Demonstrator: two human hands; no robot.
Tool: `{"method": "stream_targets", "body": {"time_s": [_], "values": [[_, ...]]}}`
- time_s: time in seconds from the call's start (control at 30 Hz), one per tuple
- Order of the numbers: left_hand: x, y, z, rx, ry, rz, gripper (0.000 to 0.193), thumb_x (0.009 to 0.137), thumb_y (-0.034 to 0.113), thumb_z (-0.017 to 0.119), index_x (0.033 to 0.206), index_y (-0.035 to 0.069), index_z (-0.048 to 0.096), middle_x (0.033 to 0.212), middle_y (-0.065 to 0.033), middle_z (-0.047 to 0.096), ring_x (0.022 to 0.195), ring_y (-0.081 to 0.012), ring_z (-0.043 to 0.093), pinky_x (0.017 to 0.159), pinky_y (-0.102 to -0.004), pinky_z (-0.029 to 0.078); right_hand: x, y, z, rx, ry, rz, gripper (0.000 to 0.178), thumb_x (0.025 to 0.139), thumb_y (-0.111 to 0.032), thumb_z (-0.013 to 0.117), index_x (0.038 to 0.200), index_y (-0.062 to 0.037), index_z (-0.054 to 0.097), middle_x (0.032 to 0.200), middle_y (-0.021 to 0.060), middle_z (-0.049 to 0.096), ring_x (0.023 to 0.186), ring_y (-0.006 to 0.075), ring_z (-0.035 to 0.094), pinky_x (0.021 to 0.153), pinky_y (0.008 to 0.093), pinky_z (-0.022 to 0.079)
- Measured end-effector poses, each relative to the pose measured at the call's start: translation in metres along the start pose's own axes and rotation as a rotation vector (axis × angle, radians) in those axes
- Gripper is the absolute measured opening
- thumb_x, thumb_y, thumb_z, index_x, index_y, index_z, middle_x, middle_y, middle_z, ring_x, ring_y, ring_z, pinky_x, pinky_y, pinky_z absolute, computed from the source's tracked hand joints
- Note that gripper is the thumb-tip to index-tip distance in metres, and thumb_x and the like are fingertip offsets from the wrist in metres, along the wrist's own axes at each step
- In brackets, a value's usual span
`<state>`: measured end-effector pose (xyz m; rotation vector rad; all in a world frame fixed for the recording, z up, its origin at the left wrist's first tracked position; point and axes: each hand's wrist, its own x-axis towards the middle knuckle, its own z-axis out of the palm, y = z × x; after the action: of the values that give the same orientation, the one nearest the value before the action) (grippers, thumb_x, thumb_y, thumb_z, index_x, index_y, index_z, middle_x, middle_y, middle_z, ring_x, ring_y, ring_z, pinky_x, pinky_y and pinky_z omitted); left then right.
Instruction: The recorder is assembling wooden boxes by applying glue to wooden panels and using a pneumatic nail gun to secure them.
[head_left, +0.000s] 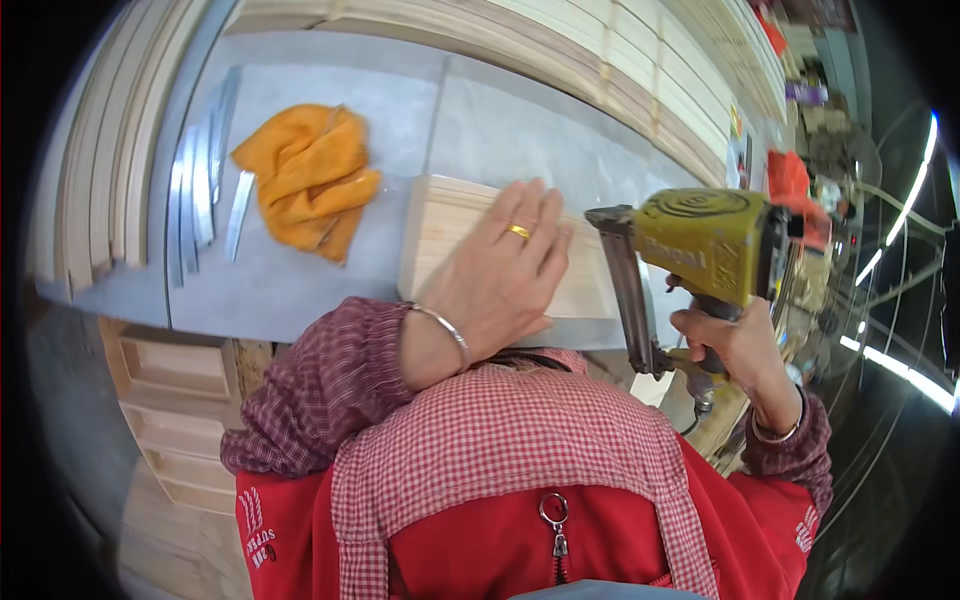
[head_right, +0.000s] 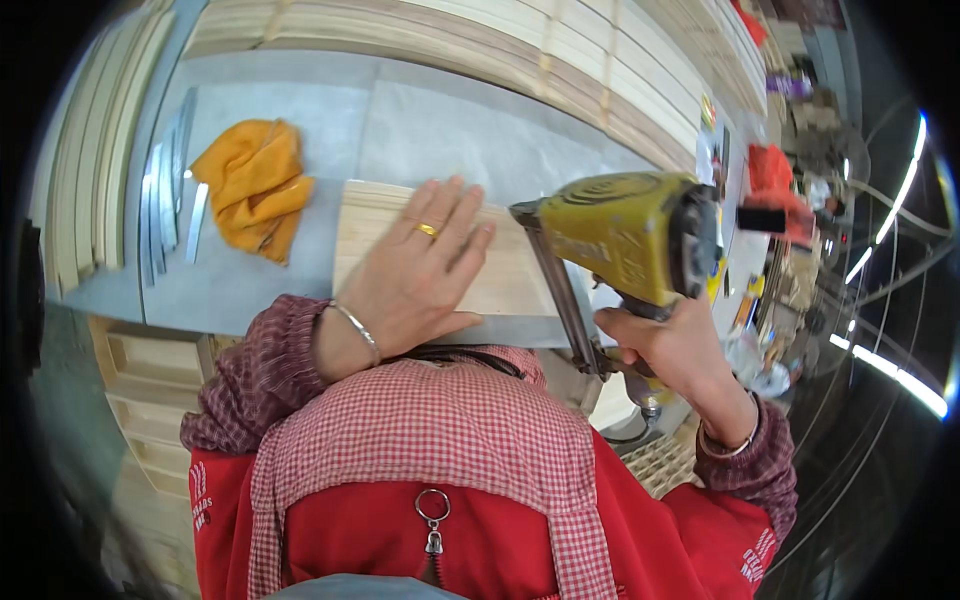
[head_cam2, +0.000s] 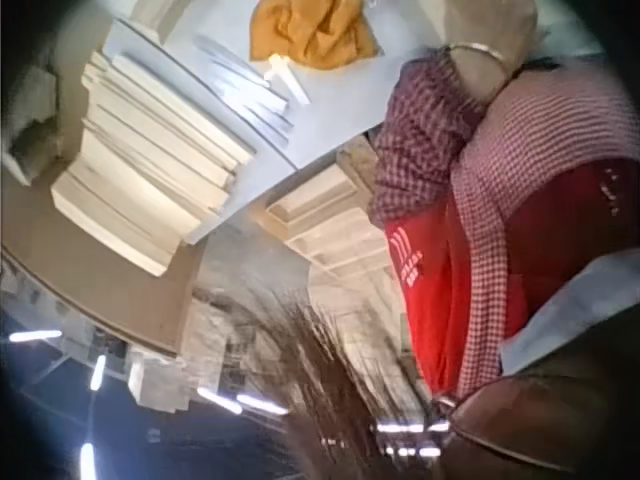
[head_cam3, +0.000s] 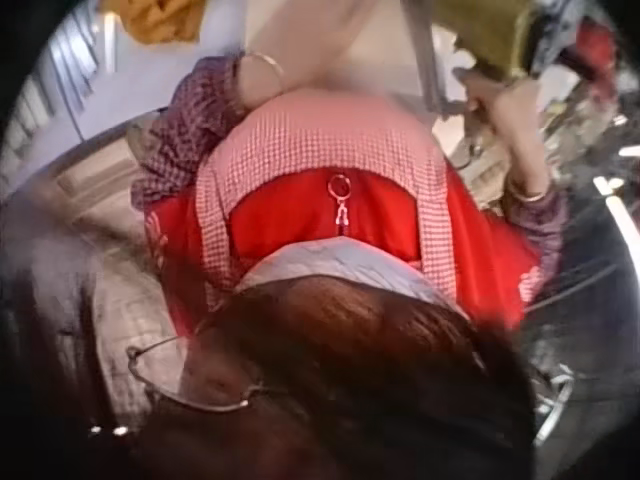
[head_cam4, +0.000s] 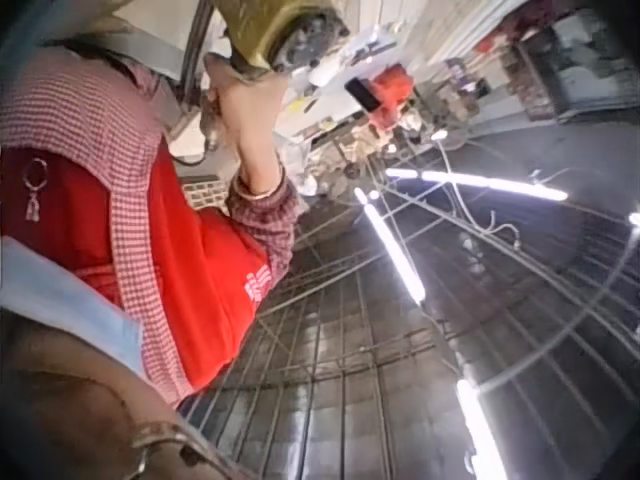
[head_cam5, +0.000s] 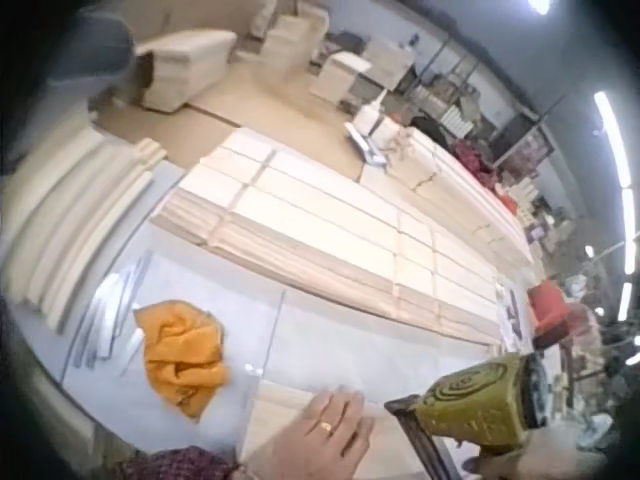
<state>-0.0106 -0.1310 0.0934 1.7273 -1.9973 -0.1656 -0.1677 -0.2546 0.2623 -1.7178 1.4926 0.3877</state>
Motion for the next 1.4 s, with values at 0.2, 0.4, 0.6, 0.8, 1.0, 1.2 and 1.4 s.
{"method": "stream_targets", "body": {"time_s": [0.2,0.4,0.6,0.8,1.0,1.2,1.4], "values": [[-0.023,0.016,0.016,0.179,0.168,0.088,0.051,0.078,0.031,0.063,0.111,-0.007,0.055,0.119,-0.0234,0.052,0.115,-0.0351,0.048,0.109,-0.0437,0.03,-0.017,-0.027,0.01,-0.208,0.088,-0.025,0.021,0.073,-0.002,0.068,0.092,-0.0002,0.06,0.067,0.0043,0.059,0.053,0.0129,0.052,0.051,0.0241,0.042],[-0.03,0.029,0.027,0.07,0.282,0.093,0.044,0.079,0.028,0.062,0.106,-0.006,0.057,0.117,-0.0221,0.055,0.113,-0.0322,0.051,0.108,-0.0419,0.033,-0.029,-0.055,0.033,-0.299,0.048,-0.23,0.034,0.07,-0.003,0.072,0.101,-0.0004,0.059,0.082,0.0074,0.064,0.068,0.0162,0.059,0.063,0.027,0.047],[-0.027,0.038,0.023,0.074,0.275,0.134,0.044,0.079,0.028,0.062,0.106,-0.007,0.057,0.115,-0.0214,0.056,0.113,-0.0321,0.051,0.107,-0.0421,0.034,-0.022,-0.052,0.028,-0.452,-0.032,-0.559,0.044,0.067,-0.003,0.074,0.108,-0.0005,0.057,0.096,0.0099,0.065,0.082,0.0195,0.061,0.071,0.0295,0.049],[-0.023,0.039,0.031,0.038,0.446,0.134,0.025,0.081,0.011,0.05,0.094,-0.006,0.063,0.105,-0.0239,0.06,0.1,-0.0322,0.056,0.101,-0.04,0.037,-0.015,-0.057,0.029,-0.471,-0.022,-0.599,0.042,0.067,-0.003,0.073,0.106,-0.0003,0.057,0.094,0.01,0.065,0.08,0.0202,0.061,0.07,0.0298,0.049],[-0.023,0.037,0.032,-0.005,0.45,0.126,0.022,0.081,0.011,0.05,0.092,-0.005,0.062,0.104,-0.0233,0.06,0.099,-0.0323,0.056,0.101,-0.0398,0.038,-0.007,-0.058,0.03,-0.516,-0.014,-0.691,0.038,0.067,-0.003,0.073,0.103,-0.0002,0.058,0.092,0.0101,0.065,0.077,0.0209,0.06,0.068,0.0301,0.048],[-0.028,0.031,0.028,-0.05,0.399,0.202,0.02,0.08,0.014,0.054,0.092,-0.002,0.06,0.097,-0.0169,0.06,0.091,-0.028,0.056,0.091,-0.0373,0.043,0.001,-0.045,0.021,-0.724,-0.017,-1.019,0.028,0.068,-0.008,0.071,0.093,-0.0008,0.061,0.087,0.0093,0.064,0.07,0.0214,0.059,0.062,0.0301,0.047],[-0.034,0.033,0.032,-0.246,0.467,0.193,0.015,0.078,0.013,0.056,0.088,0.003,0.058,0.087,-0.0109,0.055,0.08,-0.0231,0.052,0.076,-0.0314,0.046,0.002,-0.021,0.003,-0.963,-0.151,-0.891,0.056,0.062,-0.018,0.076,0.111,0.001,0.056,0.107,0.0149,0.059,0.092,0.0292,0.055,0.085,0.0386,0.042]]}}
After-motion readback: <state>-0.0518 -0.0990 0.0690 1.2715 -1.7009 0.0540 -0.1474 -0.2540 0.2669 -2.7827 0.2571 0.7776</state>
